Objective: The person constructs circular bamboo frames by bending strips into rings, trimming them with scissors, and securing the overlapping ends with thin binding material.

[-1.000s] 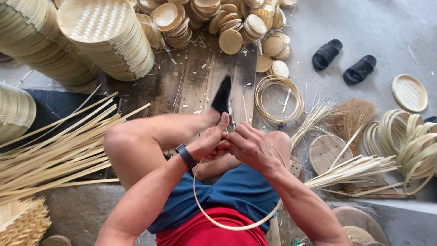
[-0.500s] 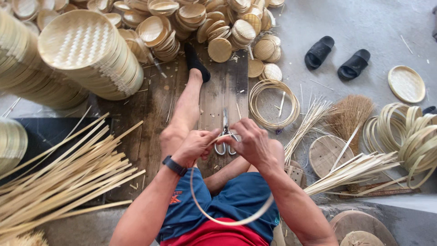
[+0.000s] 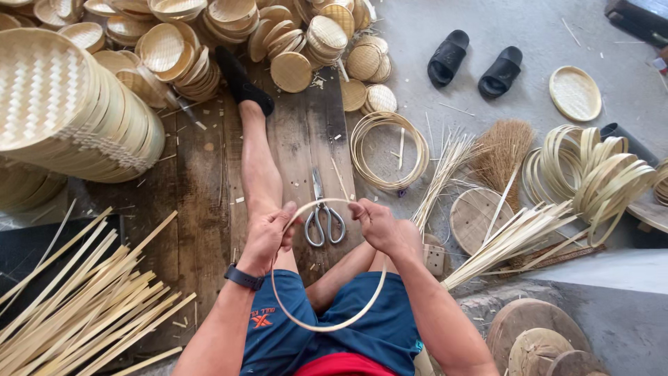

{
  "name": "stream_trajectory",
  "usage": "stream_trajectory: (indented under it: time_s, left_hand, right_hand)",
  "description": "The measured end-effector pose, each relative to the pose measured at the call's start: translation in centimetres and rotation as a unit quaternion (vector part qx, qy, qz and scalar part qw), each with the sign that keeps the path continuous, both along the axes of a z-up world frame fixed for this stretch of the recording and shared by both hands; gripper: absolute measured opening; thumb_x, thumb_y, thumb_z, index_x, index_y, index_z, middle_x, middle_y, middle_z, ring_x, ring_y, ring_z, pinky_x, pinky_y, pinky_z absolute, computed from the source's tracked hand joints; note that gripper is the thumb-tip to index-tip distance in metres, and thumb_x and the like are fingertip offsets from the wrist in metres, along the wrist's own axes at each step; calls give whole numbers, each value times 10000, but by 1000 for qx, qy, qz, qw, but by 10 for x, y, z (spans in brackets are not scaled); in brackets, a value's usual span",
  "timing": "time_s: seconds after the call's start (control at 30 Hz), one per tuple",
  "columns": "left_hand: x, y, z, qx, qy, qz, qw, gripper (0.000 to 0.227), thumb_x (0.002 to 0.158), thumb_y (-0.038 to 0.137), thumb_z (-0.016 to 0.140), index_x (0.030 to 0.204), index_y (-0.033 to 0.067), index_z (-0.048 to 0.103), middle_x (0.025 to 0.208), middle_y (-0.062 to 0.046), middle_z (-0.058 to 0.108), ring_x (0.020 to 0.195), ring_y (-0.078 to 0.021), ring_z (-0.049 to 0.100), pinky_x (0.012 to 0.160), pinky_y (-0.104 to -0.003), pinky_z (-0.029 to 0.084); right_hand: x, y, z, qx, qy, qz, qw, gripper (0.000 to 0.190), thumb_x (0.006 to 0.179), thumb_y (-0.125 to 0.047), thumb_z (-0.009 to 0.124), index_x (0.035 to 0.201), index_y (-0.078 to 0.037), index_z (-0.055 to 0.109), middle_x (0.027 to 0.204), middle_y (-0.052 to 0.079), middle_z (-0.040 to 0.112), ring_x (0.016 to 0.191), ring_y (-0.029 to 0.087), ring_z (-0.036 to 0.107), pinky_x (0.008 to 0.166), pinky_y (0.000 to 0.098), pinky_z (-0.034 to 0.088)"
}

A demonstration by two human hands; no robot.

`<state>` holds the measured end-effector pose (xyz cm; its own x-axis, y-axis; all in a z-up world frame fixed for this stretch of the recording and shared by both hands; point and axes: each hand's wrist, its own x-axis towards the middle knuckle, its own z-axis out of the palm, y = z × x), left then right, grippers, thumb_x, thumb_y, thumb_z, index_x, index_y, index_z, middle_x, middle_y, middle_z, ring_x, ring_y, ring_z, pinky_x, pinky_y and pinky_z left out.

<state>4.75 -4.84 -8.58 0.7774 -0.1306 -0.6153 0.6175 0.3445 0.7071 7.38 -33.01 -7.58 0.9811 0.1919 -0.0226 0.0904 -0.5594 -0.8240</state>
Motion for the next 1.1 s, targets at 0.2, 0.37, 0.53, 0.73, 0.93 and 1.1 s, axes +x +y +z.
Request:
stream_trajectory:
  time_s: [0.2, 0.37, 0.53, 0.73, 0.93, 1.1]
  left_hand:
    - [-46, 104, -27, 565, -177, -20, 805, 454, 945, 412, 703, 1285, 112, 694, 1124, -121, 693, 949, -214, 682, 795, -372, 570]
    - [-161, 224, -83, 736, 43, -363, 569, 771, 859, 536, 726, 1483, 122, 543, 1322, -158, 625, 1119, -254, 680, 962, -398, 594]
    - [-250, 249, -125, 722, 140, -337, 587, 456, 873, 312, 740, 1325, 300, 685, 1387, -35, 631, 1252, -251, 659, 1058, -413, 567]
    - [-272, 256, -128, 797, 143, -228, 541, 639, 826, 450, 805, 1377, 173, 638, 1202, -106, 607, 1113, -263, 646, 976, -414, 574]
    - [-256, 273, -122, 802, 144, -245, 526, 256, 971, 326, 707, 1222, 276, 726, 1275, -68, 683, 1189, -264, 628, 1005, -464, 531]
    - [-212, 248, -75, 745, -120, -11, 656, 173, 975, 347, 746, 1075, 210, 774, 927, -63, 763, 889, -242, 696, 795, -350, 536]
  right_hand:
    - [43, -90, -92, 262, 301, -397, 827, 563, 1110, -475, 463, 1110, 69, 609, 763, 123, 514, 673, 318, 522, 573, 459, 437]
    - [49, -111, -116, 221, 257, -418, 843, 452, 1082, -392, 565, 1239, 32, 547, 1023, 111, 663, 860, 215, 720, 751, 359, 624]
    - [-4, -60, -93, 71, 63, -283, 955, 308, 1007, -280, 631, 1100, -9, 744, 881, 82, 748, 783, 188, 703, 718, 332, 567]
    - [-20, -39, -59, -29, 16, -230, 973, 220, 983, -243, 674, 1026, -44, 759, 854, 83, 762, 756, 161, 718, 712, 314, 558]
    - [-21, -43, -69, -60, 11, -229, 972, 232, 967, -256, 697, 1017, -40, 762, 842, 89, 757, 742, 174, 711, 711, 329, 553]
    - [-31, -27, -62, 0, -4, -190, 982, 230, 1002, -232, 667, 1085, -36, 754, 890, 104, 762, 771, 154, 695, 725, 316, 555]
